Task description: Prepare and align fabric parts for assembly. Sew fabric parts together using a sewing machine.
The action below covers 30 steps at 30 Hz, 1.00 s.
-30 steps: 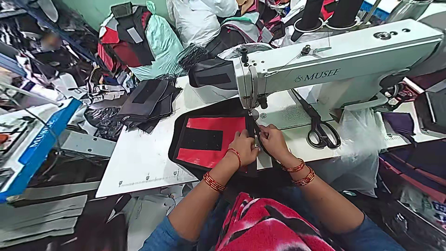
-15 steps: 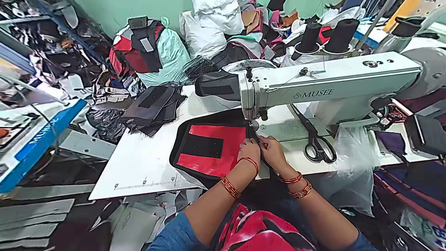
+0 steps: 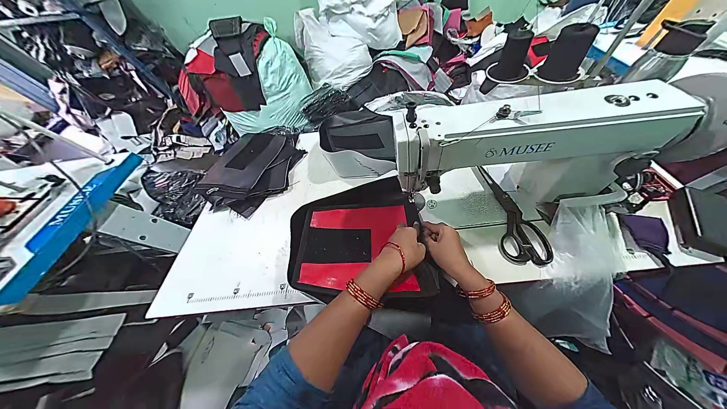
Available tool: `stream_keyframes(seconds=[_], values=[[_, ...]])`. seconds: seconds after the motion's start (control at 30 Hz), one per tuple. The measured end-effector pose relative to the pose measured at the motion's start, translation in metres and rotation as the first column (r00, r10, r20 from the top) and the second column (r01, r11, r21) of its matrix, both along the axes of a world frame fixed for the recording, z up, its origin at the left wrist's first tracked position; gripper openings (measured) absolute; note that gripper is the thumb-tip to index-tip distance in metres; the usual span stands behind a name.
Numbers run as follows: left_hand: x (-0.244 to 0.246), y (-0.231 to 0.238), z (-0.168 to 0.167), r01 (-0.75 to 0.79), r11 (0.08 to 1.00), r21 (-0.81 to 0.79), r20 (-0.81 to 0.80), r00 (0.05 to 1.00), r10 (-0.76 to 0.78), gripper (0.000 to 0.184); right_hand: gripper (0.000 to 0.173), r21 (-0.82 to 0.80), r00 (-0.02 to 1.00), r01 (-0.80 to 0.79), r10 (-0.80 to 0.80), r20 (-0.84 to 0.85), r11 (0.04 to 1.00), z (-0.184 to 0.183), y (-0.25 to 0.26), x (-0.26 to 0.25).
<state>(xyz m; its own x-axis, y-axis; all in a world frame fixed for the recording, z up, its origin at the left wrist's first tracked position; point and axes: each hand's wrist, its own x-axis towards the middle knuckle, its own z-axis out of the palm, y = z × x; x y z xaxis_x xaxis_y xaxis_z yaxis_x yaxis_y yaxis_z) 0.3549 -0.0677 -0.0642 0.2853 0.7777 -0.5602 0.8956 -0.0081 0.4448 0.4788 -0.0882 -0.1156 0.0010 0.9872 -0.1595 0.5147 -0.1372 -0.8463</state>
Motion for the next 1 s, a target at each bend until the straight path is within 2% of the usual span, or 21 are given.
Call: stream_keyframes(seconds=[0.27, 0.5, 0.6, 0.73, 0.83, 0.9, 1.0], values=[[-0.007, -0.004, -0.001, 0.102, 0.994, 0.041, 0.008, 0.995, -0.102, 0.045, 0.035, 0.010, 0.998, -0.025, 0.024, 0.066, 1.000, 0.004, -0.004, 0.000], [-0.017, -0.013, -0.016, 0.217, 0.955, 0.201, -0.042, 0.976, -0.213, 0.045, 0.033, 0.016, 0.988, -0.083, 0.080, 0.131, 0.996, 0.005, -0.004, 0.000], [-0.027, -0.013, -0.026, 0.212, 0.927, 0.310, 0.043, 0.971, -0.237, 0.044, 0.035, -0.035, 0.970, -0.130, 0.135, 0.201, 0.991, 0.013, -0.003, -0.001], [-0.037, -0.016, -0.029, 0.193, 0.909, 0.369, 0.175, 0.946, -0.272, 0.042, 0.037, -0.092, 0.928, -0.189, 0.208, 0.309, 0.978, 0.022, -0.004, -0.008], [-0.043, -0.014, -0.026, 0.107, 0.922, 0.372, 0.298, 0.927, -0.228, 0.039, 0.034, -0.092, 0.858, -0.233, 0.249, 0.450, 0.968, 0.018, -0.007, -0.017], [-0.045, -0.009, -0.024, 0.000, 0.937, 0.349, 0.349, 0.928, -0.130, 0.038, 0.033, -0.149, 0.796, -0.260, 0.299, 0.526, 0.954, 0.022, -0.009, -0.024], [-0.036, 0.000, -0.011, -0.125, 0.952, 0.279, 0.271, 0.962, 0.047, 0.030, 0.031, -0.211, 0.767, -0.267, 0.340, 0.544, 0.940, 0.029, -0.010, -0.028]])
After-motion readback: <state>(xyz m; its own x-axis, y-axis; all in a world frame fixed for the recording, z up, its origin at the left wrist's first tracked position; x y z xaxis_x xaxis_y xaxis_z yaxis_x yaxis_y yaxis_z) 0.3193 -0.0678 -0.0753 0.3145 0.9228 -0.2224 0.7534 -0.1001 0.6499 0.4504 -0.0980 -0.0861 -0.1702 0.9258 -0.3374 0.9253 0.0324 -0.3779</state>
